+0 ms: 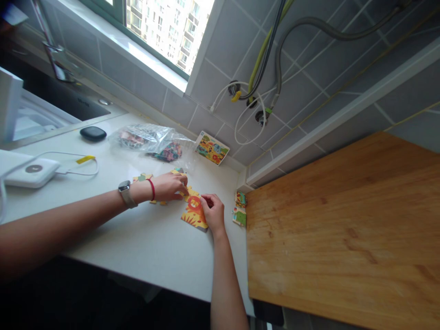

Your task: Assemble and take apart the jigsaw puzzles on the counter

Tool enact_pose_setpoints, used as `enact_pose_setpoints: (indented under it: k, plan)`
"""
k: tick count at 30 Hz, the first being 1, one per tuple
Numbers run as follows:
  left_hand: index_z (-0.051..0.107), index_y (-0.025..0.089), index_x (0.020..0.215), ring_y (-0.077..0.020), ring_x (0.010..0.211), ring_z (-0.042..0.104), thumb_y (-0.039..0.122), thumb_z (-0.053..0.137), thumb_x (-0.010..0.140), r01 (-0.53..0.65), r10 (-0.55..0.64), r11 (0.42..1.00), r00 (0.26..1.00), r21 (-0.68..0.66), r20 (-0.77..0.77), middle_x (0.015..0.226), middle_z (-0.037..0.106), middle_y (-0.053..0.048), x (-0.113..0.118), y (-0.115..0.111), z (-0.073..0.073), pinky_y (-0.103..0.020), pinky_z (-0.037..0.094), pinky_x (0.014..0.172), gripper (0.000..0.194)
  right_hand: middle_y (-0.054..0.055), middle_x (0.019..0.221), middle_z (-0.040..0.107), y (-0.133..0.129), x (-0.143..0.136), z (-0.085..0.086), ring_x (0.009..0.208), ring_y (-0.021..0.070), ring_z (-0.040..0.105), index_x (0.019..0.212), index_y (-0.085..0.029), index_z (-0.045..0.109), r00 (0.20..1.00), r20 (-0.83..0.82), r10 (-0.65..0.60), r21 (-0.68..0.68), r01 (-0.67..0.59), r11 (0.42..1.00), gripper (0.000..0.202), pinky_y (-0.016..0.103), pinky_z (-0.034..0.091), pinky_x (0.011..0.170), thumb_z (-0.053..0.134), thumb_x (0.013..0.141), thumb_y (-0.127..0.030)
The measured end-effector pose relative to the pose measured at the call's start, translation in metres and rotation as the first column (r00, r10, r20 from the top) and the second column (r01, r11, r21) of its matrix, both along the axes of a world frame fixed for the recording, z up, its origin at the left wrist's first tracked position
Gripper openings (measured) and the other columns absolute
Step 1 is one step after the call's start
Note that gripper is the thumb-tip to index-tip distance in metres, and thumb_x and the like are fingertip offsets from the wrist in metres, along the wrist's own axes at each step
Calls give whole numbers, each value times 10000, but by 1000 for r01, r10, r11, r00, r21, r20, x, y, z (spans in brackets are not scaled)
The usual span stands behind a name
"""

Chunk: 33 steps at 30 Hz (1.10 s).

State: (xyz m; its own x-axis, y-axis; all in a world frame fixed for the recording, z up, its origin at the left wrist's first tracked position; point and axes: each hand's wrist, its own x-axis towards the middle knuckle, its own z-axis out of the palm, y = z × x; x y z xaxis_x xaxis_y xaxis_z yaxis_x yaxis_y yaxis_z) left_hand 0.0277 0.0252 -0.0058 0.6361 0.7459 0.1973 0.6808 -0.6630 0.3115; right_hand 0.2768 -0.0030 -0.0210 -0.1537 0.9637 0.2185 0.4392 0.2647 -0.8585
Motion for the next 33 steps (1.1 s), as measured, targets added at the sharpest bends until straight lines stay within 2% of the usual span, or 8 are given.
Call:
enact_pose_setpoints:
  k: [9, 14, 17, 23, 27, 29, 33]
  plan:
    - [813, 283, 1044, -266, 971, 653, 316, 728, 853, 26, -26, 1000, 1000, 12, 6, 1050, 703, -108, 2, 1, -3, -362, 456, 888, 211, 57, 895, 714, 0, -1, 1, 811, 190, 670, 897, -204, 771, 1000, 5, 1, 10, -1, 1000, 192, 295, 544, 749, 707, 848, -379]
    - [819, 281, 998, -256, 975, 647, 301, 759, 822, 33, -35, 999, 998, 35, 54, 1024, 706, -97, 3, 3, -9, -366, 440, 927, 187, 57, 896, 719, 0, -1, 0, 808, 188, 669, 898, -204, 775, 1000, 12, 2, 16, -2, 1000, 208, 292, 542, 749, 702, 849, -392]
    - [818, 273, 1005, -266, 969, 647, 300, 761, 817, 34, -36, 999, 998, 27, 58, 1006, 705, -99, 3, 3, -7, -371, 440, 915, 199, 59, 895, 728, 0, -1, 1, 813, 192, 669, 890, -204, 775, 1000, 7, -9, 13, 9, 1000, 225, 291, 541, 754, 707, 839, -412]
    - [807, 278, 1062, -267, 980, 647, 330, 741, 840, 20, -20, 1000, 1000, -3, -6, 1045, 701, -100, 2, 0, 1, -348, 447, 878, 238, 54, 800, 743, 1, 1, 1, 724, 187, 663, 887, -180, 752, 987, -94, -133, -36, 130, 991, 307, 296, 544, 695, 703, 821, -476]
    - [811, 295, 1035, -254, 947, 650, 353, 768, 814, 5, -5, 1000, 1000, -19, -17, 1022, 700, -85, 2, -1, 4, -326, 448, 830, 233, 55, 783, 739, 3, 3, -2, 723, 189, 674, 872, -173, 734, 981, -122, -149, -44, 145, 988, 339, 301, 552, 702, 713, 813, -506]
    - [813, 300, 1032, -248, 927, 651, 364, 778, 804, -4, 3, 1000, 1000, -23, -26, 1013, 699, -81, 2, -1, 6, -319, 447, 806, 240, 50, 771, 729, 4, 4, -3, 723, 188, 677, 870, -173, 727, 975, -138, -176, -17, 176, 984, 354, 301, 553, 704, 708, 815, -523]
    - [811, 305, 1055, -248, 924, 647, 385, 777, 807, -13, 12, 1000, 999, -17, -47, 1023, 694, -84, 2, -2, 6, -320, 443, 790, 262, 39, 740, 703, 9, 10, -4, 679, 175, 662, 872, -168, 710, 932, -193, -306, 48, 320, 946, 394, 293, 549, 664, 700, 803, -556]
